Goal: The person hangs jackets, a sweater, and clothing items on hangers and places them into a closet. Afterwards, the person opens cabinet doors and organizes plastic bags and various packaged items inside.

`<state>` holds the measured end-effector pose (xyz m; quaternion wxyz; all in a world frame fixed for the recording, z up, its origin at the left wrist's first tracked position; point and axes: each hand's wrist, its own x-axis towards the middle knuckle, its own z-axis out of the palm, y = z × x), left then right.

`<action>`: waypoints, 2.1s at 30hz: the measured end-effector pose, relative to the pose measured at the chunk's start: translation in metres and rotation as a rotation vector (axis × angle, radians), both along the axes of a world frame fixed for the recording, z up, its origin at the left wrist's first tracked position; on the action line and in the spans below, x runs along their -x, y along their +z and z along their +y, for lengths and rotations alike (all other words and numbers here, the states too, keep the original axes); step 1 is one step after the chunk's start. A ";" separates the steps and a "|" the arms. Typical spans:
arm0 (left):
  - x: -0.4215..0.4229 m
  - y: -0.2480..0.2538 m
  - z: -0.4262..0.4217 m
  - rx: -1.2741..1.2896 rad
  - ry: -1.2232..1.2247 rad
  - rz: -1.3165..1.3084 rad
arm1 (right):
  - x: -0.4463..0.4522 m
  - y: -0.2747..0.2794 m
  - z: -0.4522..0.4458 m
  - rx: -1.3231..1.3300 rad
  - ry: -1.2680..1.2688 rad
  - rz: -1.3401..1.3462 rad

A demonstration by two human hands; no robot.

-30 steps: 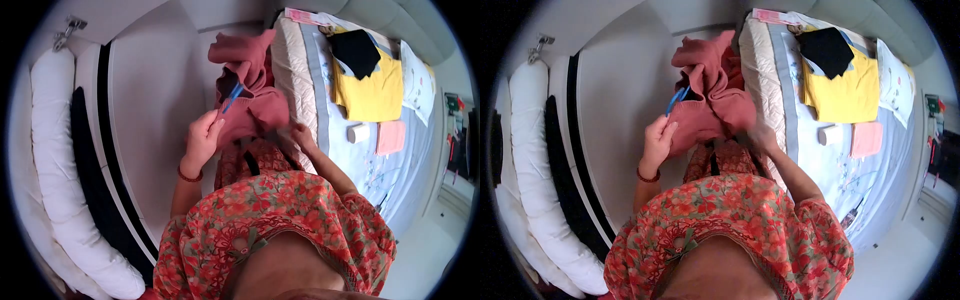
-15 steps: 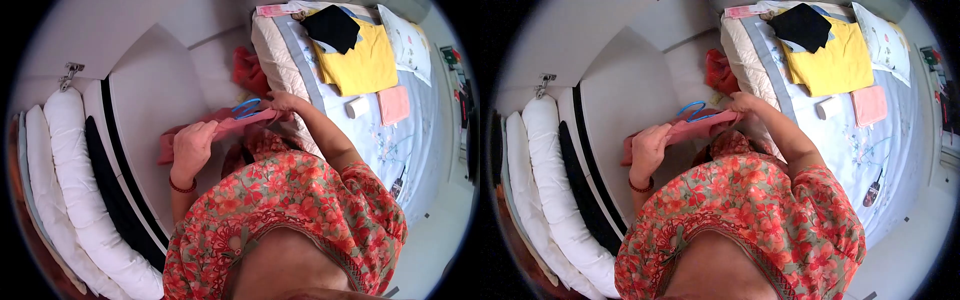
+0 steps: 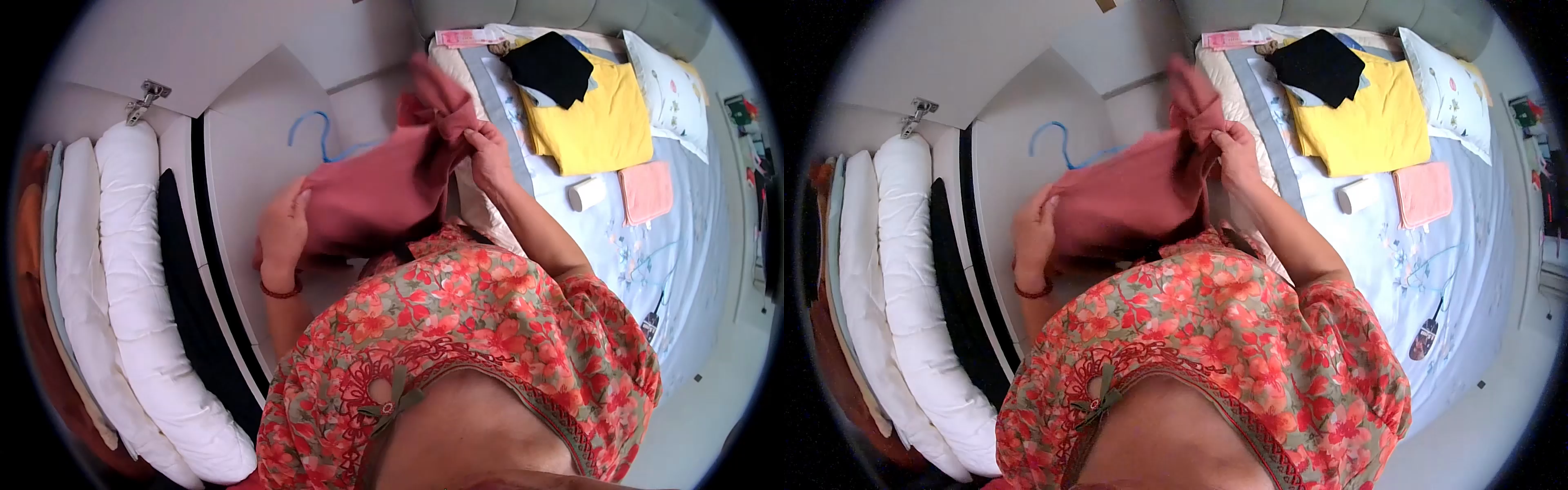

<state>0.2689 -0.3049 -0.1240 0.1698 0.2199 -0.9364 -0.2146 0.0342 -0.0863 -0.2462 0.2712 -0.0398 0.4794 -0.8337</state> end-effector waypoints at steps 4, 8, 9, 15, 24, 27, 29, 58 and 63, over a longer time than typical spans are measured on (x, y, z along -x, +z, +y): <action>0.006 0.020 -0.004 -0.110 0.017 0.280 | -0.027 0.037 0.006 0.129 0.111 -0.078; 0.017 0.047 0.001 -0.036 -0.067 0.399 | -0.038 0.013 0.021 -0.319 0.521 0.367; 0.019 0.052 0.002 0.040 -0.094 0.427 | -0.041 0.032 0.027 -0.416 0.764 0.572; 0.025 0.073 0.005 0.090 -0.197 0.507 | -0.024 0.120 0.059 -0.327 -0.249 1.104; 0.035 0.098 -0.005 0.015 -0.315 0.484 | 0.006 0.136 0.061 -0.504 0.213 1.292; 0.034 0.103 -0.009 0.018 -0.337 0.439 | 0.004 0.146 0.056 -0.515 0.341 1.296; 0.035 0.112 -0.010 0.135 -0.355 0.441 | 0.001 0.160 0.050 -0.555 0.501 1.204; -0.065 0.286 -0.031 0.608 0.034 0.675 | -0.003 0.341 0.055 0.209 0.834 0.639; -0.079 0.231 -0.046 -0.170 -0.142 0.936 | 0.045 0.337 0.052 0.282 0.506 0.898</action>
